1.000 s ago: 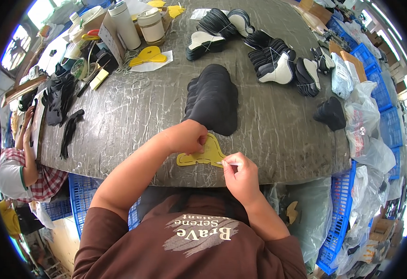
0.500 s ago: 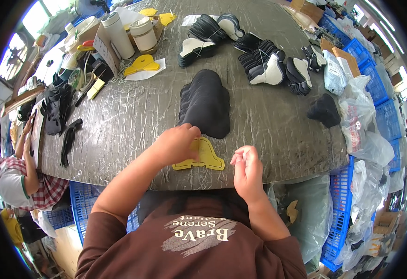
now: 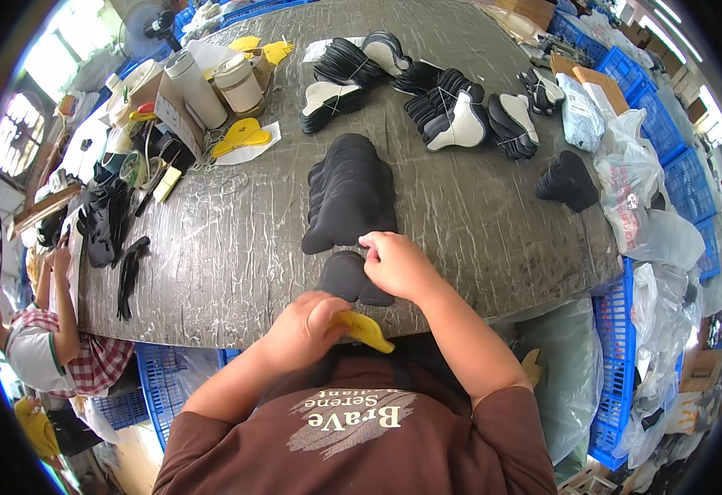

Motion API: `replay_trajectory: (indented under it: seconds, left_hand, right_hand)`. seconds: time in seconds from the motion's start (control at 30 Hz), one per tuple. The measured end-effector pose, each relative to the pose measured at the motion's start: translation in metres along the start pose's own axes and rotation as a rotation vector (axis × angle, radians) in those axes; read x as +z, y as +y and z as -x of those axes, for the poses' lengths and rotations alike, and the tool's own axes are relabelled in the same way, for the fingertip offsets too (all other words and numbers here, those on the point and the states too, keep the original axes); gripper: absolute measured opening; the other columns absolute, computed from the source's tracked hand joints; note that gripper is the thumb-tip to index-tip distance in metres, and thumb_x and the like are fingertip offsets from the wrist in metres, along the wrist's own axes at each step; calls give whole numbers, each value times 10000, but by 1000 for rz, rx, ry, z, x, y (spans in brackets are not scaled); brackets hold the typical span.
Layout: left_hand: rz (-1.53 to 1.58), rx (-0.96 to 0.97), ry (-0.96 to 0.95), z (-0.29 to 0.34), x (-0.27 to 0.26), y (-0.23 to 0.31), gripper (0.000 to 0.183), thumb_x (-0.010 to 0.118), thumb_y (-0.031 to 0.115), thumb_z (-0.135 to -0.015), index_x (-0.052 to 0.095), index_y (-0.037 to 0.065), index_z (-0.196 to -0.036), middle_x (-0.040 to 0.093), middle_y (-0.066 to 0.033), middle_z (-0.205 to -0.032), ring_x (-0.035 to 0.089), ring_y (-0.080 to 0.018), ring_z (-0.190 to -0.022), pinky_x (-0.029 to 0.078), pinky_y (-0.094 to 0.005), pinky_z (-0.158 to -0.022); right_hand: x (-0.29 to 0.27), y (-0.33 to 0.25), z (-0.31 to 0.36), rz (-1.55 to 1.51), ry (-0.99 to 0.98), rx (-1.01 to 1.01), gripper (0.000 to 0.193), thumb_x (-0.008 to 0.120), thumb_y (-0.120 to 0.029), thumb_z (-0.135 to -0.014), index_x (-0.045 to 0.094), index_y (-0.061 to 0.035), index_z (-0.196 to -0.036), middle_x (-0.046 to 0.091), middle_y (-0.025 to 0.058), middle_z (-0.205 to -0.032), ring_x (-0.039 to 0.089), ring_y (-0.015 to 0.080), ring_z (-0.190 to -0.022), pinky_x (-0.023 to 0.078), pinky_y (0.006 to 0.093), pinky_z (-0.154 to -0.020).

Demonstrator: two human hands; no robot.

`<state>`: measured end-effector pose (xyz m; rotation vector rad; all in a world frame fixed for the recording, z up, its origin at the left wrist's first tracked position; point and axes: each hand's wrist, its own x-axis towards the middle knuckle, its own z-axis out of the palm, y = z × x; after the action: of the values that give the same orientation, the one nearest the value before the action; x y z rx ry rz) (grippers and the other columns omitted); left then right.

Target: Trace an outline onto shoe material parts using a template and a silver marking pen.

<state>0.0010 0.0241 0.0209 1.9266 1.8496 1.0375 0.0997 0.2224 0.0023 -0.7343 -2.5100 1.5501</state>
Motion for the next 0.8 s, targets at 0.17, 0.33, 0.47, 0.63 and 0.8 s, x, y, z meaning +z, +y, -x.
replay_trajectory:
  seconds: [0.17, 0.33, 0.47, 0.63, 0.8]
  left_hand:
    - [77, -21, -111, 9, 6, -4, 272, 706, 75, -770, 599, -3, -1007, 656, -214, -993, 629, -383, -1011, 489, -447, -926]
    - [79, -44, -171, 5, 4, 2, 244, 706, 80, -771, 610, -19, -972, 654, -242, -1023, 619, -397, -1056, 474, -452, -974]
    - [53, -12, -132, 9, 8, -2, 221, 734, 66, -748, 623, -2, -926, 643, -257, -1083, 620, -416, -1041, 502, -457, -922]
    - [108, -43, -110, 16, 8, -7, 214, 719, 46, -764, 597, -14, -929, 650, -216, -1055, 613, -404, -1054, 495, -432, -925]
    - [421, -322, -38, 18, 3, -11, 236, 748, 16, -756, 638, -16, -961, 663, -180, -1010, 653, -328, -941, 523, -370, -790]
  right_hand:
    - [16, -14, -1, 516, 53, -82, 312, 607, -89, -762, 650, -55, -1069, 631, 111, -976, 647, 310, -877, 524, 422, -795]
    - [26, -10, 4, 524, 179, -181, 272, 611, -75, -743, 602, -34, -1012, 627, 147, -1002, 641, 352, -920, 516, 453, -824]
    - [20, -22, 13, 254, 130, -48, 268, 606, -29, -740, 535, -24, -999, 630, 176, -968, 651, 347, -909, 520, 422, -803]
    - [-7, 6, 24, -142, 288, -43, 325, 530, 96, -724, 484, -47, -1013, 568, 62, -901, 589, 147, -904, 476, 292, -802]
    - [-125, 60, 33, -70, 527, 82, 326, 532, 72, -710, 523, -25, -1022, 593, 58, -921, 584, 149, -917, 461, 278, -805]
